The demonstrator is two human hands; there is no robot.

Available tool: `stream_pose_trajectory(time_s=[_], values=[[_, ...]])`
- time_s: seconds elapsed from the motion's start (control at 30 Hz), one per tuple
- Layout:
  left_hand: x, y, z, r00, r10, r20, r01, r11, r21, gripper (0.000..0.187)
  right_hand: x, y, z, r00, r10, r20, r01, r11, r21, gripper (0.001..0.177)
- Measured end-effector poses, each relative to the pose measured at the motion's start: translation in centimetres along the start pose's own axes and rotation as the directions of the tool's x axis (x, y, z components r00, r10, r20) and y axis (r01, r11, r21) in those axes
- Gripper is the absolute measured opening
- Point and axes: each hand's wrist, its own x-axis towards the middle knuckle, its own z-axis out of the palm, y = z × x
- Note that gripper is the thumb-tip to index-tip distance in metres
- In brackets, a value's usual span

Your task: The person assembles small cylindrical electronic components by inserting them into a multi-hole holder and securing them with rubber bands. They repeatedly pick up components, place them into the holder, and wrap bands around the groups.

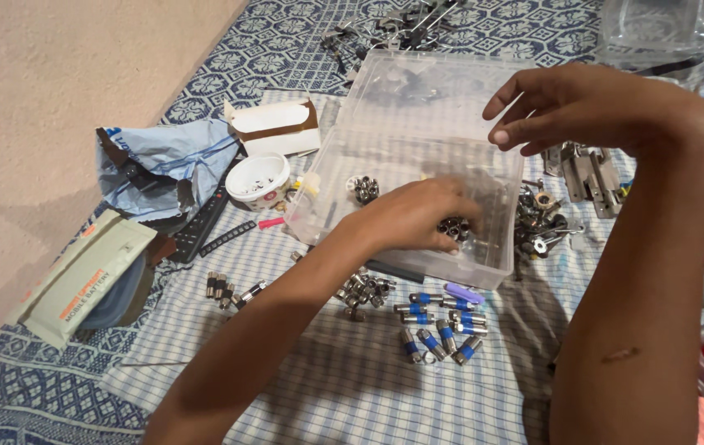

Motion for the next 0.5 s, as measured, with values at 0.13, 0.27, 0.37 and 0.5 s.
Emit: stream_pose_trajectory(time_s=[0.13, 0.27, 0.37, 0.5], values=[[0.73, -0.3, 0.51, 0.997, -0.033, 0.07, 0.033, 0.999, -0.001, 0.038, 0.09, -0.28, 0.08, 1.0, -0.028, 0.008, 0.028, 1.0, 0.007, 0.051], [0.88, -0.59, 0.68, 0.999, 0.006, 0.049, -0.008, 0.999, 0.041, 0.038, 0.24, -0.49, 0.21, 0.999, -0.031, 0.031, 0.03, 0.999, 0.022, 0.049], [0.96, -0.83, 0.68, 0.997, 0.004, 0.077, -0.007, 0.999, 0.045, 0.034, 0.43, -0.53, 0.34, 0.999, -0.02, 0.037, 0.019, 0.999, 0.029, 0.048], [0.96, -0.68, 0.77, 0.999, 0.002, 0.052, -0.006, 0.998, 0.065, 0.033, 0.6, -0.63, 0.5, 0.998, -0.028, 0.047, 0.027, 0.999, 0.031, 0.048]])
